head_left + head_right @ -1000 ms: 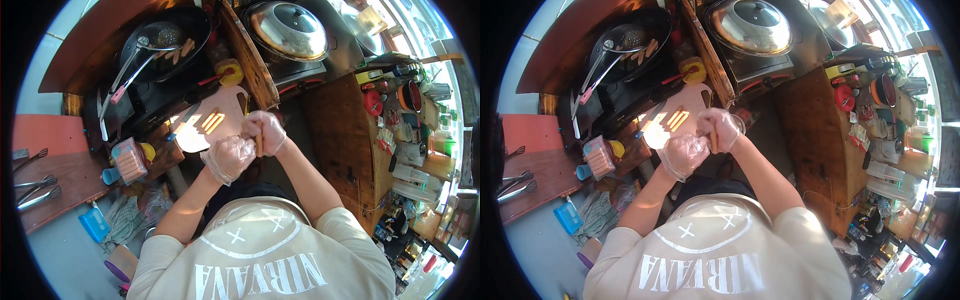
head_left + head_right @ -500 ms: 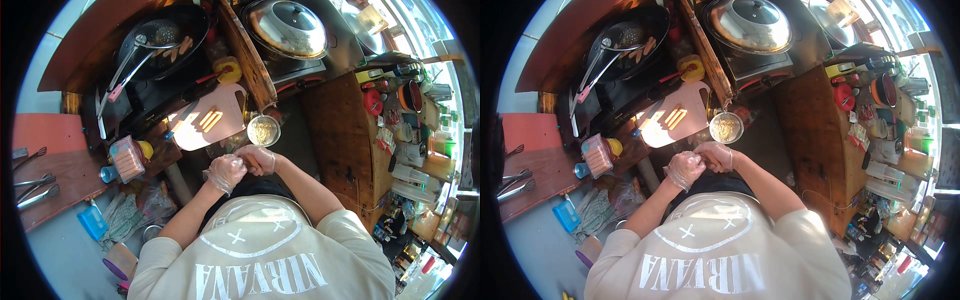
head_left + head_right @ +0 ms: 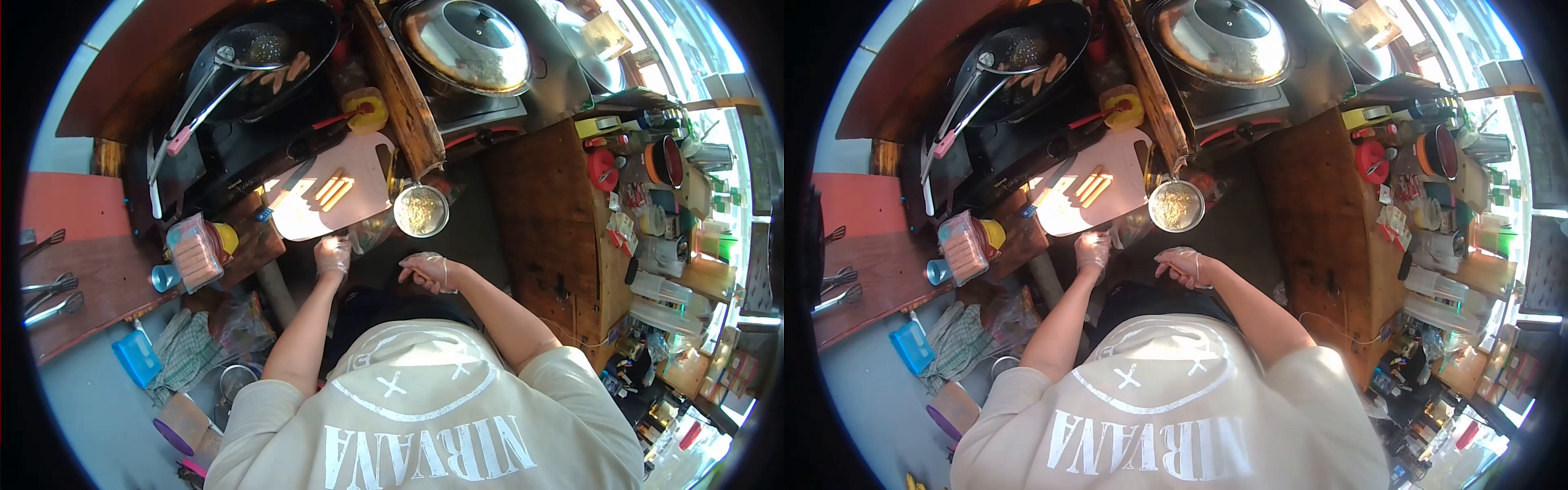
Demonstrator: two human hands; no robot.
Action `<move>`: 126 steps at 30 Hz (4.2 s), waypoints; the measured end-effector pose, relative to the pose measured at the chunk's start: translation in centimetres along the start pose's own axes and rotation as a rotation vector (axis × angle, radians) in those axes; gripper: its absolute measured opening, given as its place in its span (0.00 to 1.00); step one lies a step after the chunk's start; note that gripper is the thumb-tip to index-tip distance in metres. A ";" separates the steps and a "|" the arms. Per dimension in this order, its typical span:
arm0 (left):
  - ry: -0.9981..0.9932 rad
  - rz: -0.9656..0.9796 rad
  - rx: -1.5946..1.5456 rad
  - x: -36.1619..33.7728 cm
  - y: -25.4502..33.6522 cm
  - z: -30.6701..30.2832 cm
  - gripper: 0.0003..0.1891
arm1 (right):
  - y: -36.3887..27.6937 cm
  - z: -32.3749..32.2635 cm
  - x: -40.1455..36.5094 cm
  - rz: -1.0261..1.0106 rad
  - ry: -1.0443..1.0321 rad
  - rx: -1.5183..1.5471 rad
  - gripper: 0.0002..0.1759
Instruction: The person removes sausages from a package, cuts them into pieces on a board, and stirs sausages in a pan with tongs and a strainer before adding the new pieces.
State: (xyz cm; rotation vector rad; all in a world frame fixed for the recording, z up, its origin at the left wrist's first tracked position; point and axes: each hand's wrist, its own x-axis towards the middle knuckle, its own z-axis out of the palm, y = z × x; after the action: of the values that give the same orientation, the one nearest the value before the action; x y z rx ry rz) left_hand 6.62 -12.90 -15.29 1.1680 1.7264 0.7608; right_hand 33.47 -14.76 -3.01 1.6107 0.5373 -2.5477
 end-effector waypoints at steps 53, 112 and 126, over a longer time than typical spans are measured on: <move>-0.079 0.374 1.072 11.3 6.1 -15.1 0.24 | -7.5 16.5 3.6 -0.532 0.438 -1.242 0.21; -0.093 0.262 0.872 6.3 7.4 -9.5 0.33 | -22.4 18.2 -27.6 -2.078 0.010 -0.867 0.07; -0.110 0.329 0.838 6.7 8.4 -9.0 0.33 | -16.9 8.2 10.4 -0.322 0.924 -0.652 0.35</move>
State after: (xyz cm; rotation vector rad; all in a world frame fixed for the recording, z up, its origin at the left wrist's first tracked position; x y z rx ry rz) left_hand 0.57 -3.62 -6.63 2.0459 1.8250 0.1113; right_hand 17.55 -0.49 -4.84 2.4029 1.5754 -1.3097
